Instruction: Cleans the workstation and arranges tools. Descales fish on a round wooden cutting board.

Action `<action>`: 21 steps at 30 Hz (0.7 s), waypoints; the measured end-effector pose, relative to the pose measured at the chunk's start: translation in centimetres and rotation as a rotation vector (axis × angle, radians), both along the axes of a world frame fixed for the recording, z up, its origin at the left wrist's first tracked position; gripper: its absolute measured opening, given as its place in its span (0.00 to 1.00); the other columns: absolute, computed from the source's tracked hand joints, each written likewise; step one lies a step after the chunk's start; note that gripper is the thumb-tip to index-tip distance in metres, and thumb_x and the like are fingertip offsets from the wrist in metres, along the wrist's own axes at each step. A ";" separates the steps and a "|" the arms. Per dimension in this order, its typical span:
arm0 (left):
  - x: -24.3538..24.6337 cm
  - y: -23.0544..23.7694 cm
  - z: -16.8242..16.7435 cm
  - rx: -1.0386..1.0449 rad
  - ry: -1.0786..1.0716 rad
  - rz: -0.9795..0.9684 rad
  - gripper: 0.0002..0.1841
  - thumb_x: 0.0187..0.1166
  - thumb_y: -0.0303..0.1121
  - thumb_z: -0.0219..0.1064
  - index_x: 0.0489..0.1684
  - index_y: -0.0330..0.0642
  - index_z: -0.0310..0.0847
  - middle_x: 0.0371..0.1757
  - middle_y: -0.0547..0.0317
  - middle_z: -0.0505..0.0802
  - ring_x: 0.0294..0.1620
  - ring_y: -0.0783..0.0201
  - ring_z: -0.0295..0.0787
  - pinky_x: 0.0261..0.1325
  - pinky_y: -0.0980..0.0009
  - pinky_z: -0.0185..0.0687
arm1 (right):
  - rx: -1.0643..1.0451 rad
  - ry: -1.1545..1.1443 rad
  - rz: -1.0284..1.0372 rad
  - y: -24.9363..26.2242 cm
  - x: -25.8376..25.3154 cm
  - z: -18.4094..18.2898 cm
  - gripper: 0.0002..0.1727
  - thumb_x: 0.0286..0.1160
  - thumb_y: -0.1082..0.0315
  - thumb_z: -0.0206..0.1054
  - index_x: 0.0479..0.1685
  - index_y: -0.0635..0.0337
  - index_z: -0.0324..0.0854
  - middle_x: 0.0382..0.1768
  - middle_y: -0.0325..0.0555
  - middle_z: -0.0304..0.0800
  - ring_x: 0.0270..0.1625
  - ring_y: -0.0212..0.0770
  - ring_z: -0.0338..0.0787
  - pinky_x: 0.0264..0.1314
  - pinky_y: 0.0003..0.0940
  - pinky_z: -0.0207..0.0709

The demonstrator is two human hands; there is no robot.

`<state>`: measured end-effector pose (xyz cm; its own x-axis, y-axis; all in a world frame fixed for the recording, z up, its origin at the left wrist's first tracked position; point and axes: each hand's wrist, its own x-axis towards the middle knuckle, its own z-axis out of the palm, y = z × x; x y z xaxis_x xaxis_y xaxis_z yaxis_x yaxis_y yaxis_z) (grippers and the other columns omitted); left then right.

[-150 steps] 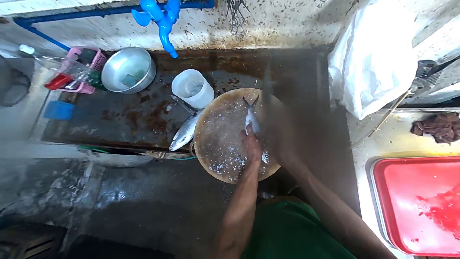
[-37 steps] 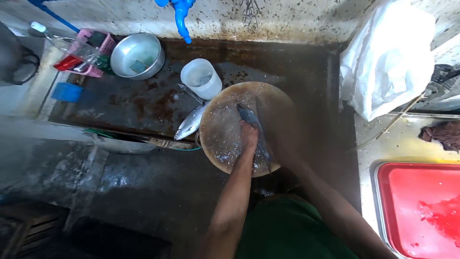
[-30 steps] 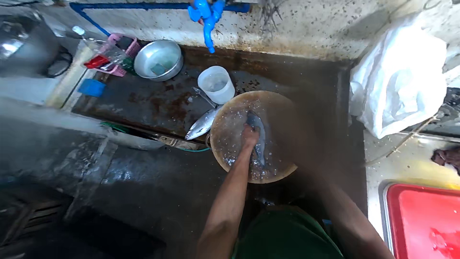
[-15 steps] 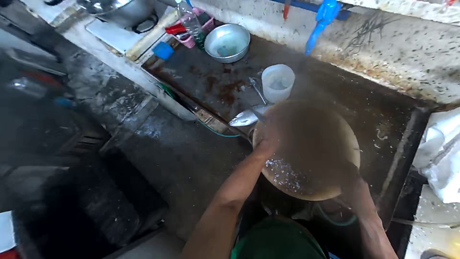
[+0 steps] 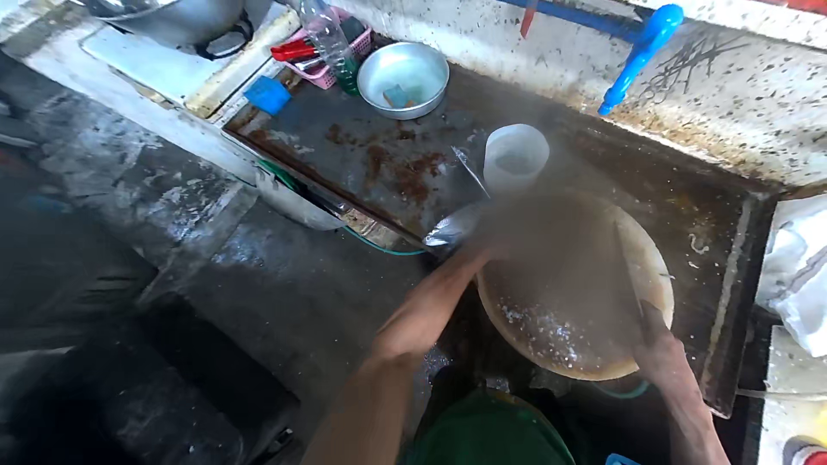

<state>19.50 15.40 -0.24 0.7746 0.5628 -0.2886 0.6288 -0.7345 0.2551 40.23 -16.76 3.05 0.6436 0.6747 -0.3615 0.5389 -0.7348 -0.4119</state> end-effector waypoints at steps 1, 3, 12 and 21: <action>-1.8 1.2 0.8 0.010 -0.014 0.045 0.44 0.56 0.48 0.85 0.81 0.54 0.73 0.74 0.43 0.82 0.72 0.39 0.79 0.66 0.35 0.76 | 0.011 0.005 -0.002 -0.1 0.0 -0.1 0.31 0.88 0.62 0.57 0.90 0.48 0.61 0.46 0.71 0.90 0.46 0.73 0.91 0.49 0.76 0.79; -5.7 4.4 2.4 0.041 0.027 0.144 0.46 0.54 0.53 0.84 0.81 0.54 0.73 0.76 0.44 0.82 0.75 0.40 0.78 0.69 0.35 0.76 | 0.034 0.009 -0.005 -0.2 0.1 -0.4 0.30 0.87 0.61 0.56 0.90 0.48 0.61 0.47 0.70 0.90 0.46 0.72 0.91 0.49 0.76 0.78; -14.1 12.4 0.2 0.081 0.068 0.427 0.45 0.60 0.41 0.84 0.85 0.53 0.67 0.80 0.39 0.75 0.81 0.33 0.66 0.73 0.30 0.67 | 0.039 0.054 -0.022 0.3 0.1 -0.7 0.29 0.87 0.61 0.57 0.89 0.46 0.63 0.49 0.69 0.90 0.48 0.71 0.91 0.51 0.75 0.78; -7.1 5.4 -4.1 -0.066 0.153 0.430 0.56 0.57 0.47 0.86 0.92 0.51 0.55 0.80 0.32 0.72 0.77 0.29 0.71 0.68 0.32 0.75 | 0.071 0.097 0.009 0.3 0.2 -0.3 0.30 0.84 0.63 0.57 0.88 0.47 0.64 0.48 0.66 0.91 0.44 0.66 0.92 0.47 0.71 0.80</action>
<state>12.42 20.76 -4.29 0.4199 0.8007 -0.4273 0.9072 -0.3837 0.1725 40.43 -16.49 2.70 0.6015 0.7066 -0.3726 0.5007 -0.6970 -0.5134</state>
